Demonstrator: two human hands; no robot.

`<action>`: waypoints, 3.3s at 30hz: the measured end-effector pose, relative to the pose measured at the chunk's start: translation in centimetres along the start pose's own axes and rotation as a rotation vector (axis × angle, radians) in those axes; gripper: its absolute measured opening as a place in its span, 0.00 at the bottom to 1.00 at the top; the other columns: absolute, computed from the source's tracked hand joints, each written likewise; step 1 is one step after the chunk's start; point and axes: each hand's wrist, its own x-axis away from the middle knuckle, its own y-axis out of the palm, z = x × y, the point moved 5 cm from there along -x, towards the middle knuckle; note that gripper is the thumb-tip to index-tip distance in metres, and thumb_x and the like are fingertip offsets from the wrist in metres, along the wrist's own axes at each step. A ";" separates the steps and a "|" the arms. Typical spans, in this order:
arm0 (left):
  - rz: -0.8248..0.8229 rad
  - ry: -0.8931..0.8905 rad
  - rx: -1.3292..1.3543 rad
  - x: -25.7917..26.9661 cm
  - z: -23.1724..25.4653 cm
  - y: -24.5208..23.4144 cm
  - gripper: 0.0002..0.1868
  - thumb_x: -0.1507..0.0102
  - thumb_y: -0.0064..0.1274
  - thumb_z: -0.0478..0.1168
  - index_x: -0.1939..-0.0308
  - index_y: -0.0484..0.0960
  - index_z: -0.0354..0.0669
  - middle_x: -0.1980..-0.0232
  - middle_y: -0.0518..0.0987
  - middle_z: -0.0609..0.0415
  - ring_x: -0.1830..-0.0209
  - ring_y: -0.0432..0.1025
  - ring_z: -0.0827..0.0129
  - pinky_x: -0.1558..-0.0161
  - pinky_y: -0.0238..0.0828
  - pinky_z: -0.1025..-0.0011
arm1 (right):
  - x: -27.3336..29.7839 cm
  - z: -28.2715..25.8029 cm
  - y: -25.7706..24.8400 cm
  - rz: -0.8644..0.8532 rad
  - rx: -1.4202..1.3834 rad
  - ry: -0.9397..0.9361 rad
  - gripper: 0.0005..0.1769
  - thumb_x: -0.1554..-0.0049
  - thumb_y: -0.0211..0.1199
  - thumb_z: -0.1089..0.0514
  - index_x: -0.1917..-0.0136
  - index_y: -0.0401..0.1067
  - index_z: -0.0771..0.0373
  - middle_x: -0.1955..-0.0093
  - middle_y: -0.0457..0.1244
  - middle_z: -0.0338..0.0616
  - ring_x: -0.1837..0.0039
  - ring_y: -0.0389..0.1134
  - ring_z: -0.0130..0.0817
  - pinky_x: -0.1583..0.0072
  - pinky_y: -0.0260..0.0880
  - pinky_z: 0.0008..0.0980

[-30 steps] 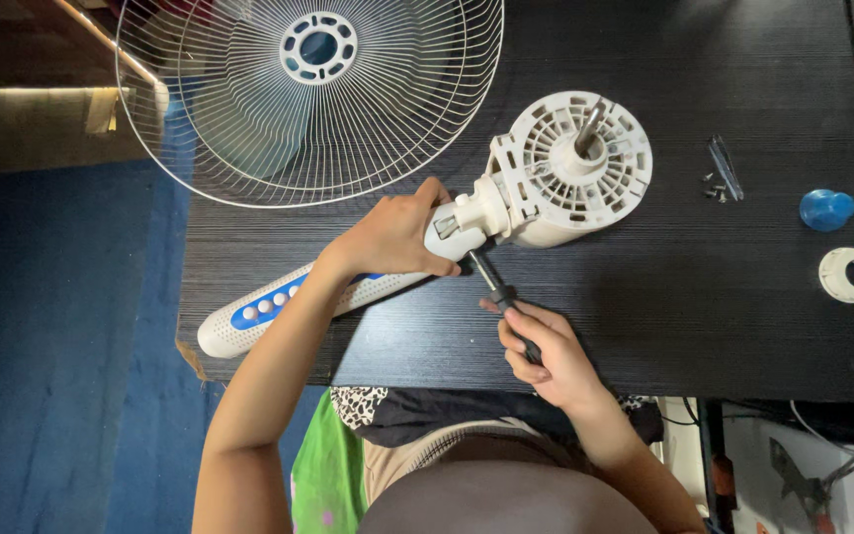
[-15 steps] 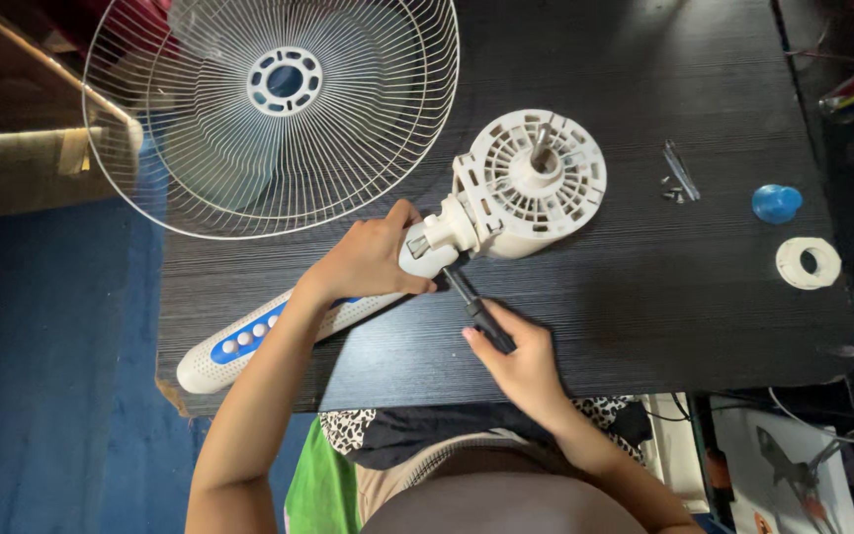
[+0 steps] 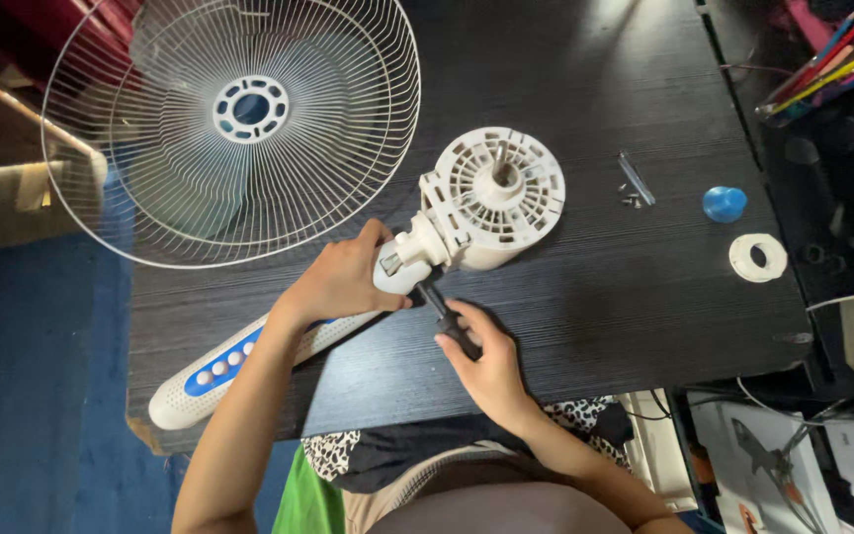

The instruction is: The person removes the front grille of a table fan, unscrews the blue central cap, and detaches the fan blade. They then remove the rear motor housing and use a screwdriver to loosen screws on the motor assembly, placing parts on the table.

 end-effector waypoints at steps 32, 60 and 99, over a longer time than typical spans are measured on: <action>0.525 0.731 -0.755 6.2 3.9 9.2 0.24 0.35 0.50 0.38 0.35 0.78 0.40 0.34 0.78 0.49 0.32 0.71 0.61 0.30 0.63 0.59 | -6.2 -1.7 -11.9 -0.167 0.166 -0.128 0.06 0.46 0.71 0.62 0.56 0.76 0.62 0.48 0.71 0.44 0.47 0.76 0.36 0.47 0.77 0.32; 0.470 0.740 -1.125 -0.1 -9.3 22.3 0.21 0.33 0.45 0.41 0.37 0.76 0.41 0.35 0.77 0.47 0.34 0.71 0.60 0.33 0.61 0.58 | -49.1 9.6 -54.5 0.185 1.366 0.224 0.18 0.37 0.60 0.55 0.42 0.67 0.73 0.33 0.58 0.62 0.28 0.54 0.61 0.35 0.46 0.73; 0.573 0.778 -0.453 8.3 6.3 6.6 0.28 0.50 0.57 0.35 0.45 0.80 0.30 0.43 0.80 0.40 0.39 0.74 0.50 0.35 0.67 0.54 | 1.7 3.1 -1.4 -0.371 -0.234 0.467 0.21 0.38 0.62 0.58 0.34 0.72 0.70 0.60 0.67 0.32 0.61 0.60 0.17 0.60 0.63 0.21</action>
